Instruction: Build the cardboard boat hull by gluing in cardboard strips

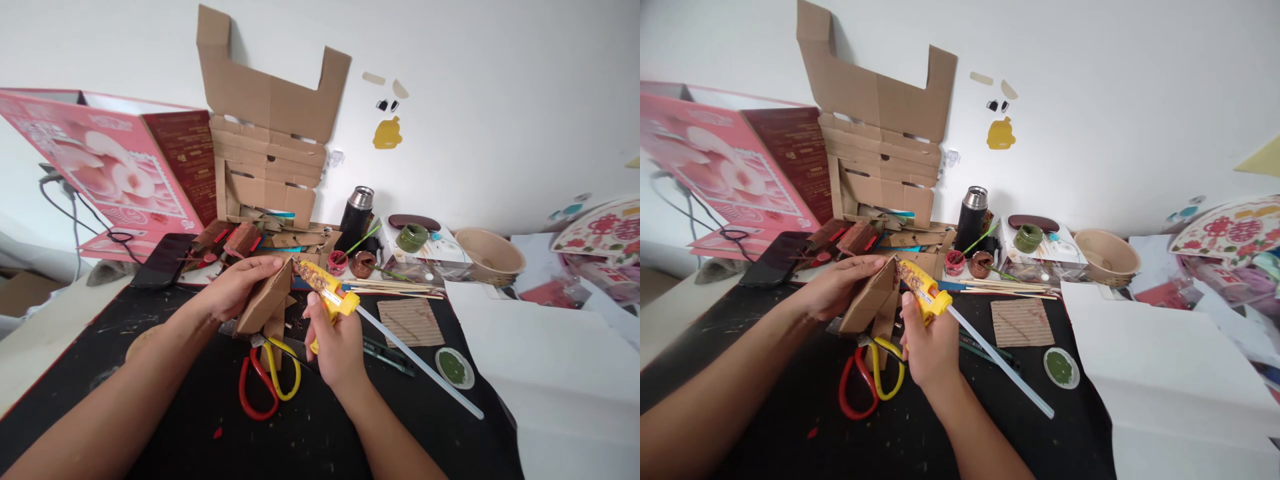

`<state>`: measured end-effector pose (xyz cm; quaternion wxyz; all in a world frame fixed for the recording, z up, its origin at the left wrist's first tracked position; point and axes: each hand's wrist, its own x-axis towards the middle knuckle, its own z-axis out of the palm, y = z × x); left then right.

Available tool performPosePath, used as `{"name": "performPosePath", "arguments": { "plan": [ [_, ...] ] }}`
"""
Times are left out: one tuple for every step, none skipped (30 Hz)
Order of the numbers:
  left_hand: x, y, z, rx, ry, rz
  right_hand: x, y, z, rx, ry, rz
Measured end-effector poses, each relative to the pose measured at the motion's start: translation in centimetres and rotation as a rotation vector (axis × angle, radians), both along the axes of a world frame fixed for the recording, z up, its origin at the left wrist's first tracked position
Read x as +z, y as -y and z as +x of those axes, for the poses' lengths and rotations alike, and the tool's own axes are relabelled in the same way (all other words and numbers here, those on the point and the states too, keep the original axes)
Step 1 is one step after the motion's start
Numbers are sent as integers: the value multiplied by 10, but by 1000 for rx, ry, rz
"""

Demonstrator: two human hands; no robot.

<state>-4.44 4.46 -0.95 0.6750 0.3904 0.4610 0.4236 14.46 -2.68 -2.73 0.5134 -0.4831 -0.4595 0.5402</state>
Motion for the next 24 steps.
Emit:
{"name": "performPosePath", "arguments": {
  "plan": [
    [0,0,0,3,-1,0,0,0,0,-1,1,2],
    [0,0,0,6,-1,1,0,0,0,-2,4,4],
    [-1,0,0,7,-2,2,0,0,0,-3,7,6],
    [-1,0,0,7,-1,3,0,0,0,-3,10,7],
    [-1,0,0,7,2,3,0,0,0,-2,12,7],
    [-1,0,-1,8,4,3,1,0,1,-1,13,5],
    [-1,0,-1,9,5,4,1,0,1,0,13,2],
    [-1,0,-1,12,5,3,1,0,0,2,13,0],
    [-1,0,-1,17,4,5,1,0,0,3,13,-2],
    [-1,0,-1,24,3,8,1,0,0,6,12,-3],
    [-2,-1,-1,32,2,13,2,1,0,9,11,-2],
    [-2,-1,-1,38,1,18,2,1,-1,12,9,-1],
    [-2,-1,-1,42,2,21,2,1,-1,16,7,0],
    [-1,-1,-1,44,4,24,2,1,-1,19,4,0],
    [-1,-1,0,45,7,26,2,1,-1,22,3,-1],
    [0,-1,0,44,9,25,2,2,-1,24,1,-2],
    [0,0,1,43,11,23,2,2,-1,25,0,-3],
    [1,0,1,45,12,22,2,2,-1,27,0,-4],
    [2,0,1,47,14,22,1,2,-1,29,0,-3],
    [3,0,2,50,15,23,1,2,-1,32,1,-3],
    [3,1,2,52,16,25,0,2,-1,36,2,-2],
    [3,1,2,56,18,28,-1,2,-1,41,4,-2],
    [3,1,2,59,21,31,-1,2,-1,44,5,0],
    [3,0,2,60,26,34,-2,2,-1,46,7,1]
  ]
}}
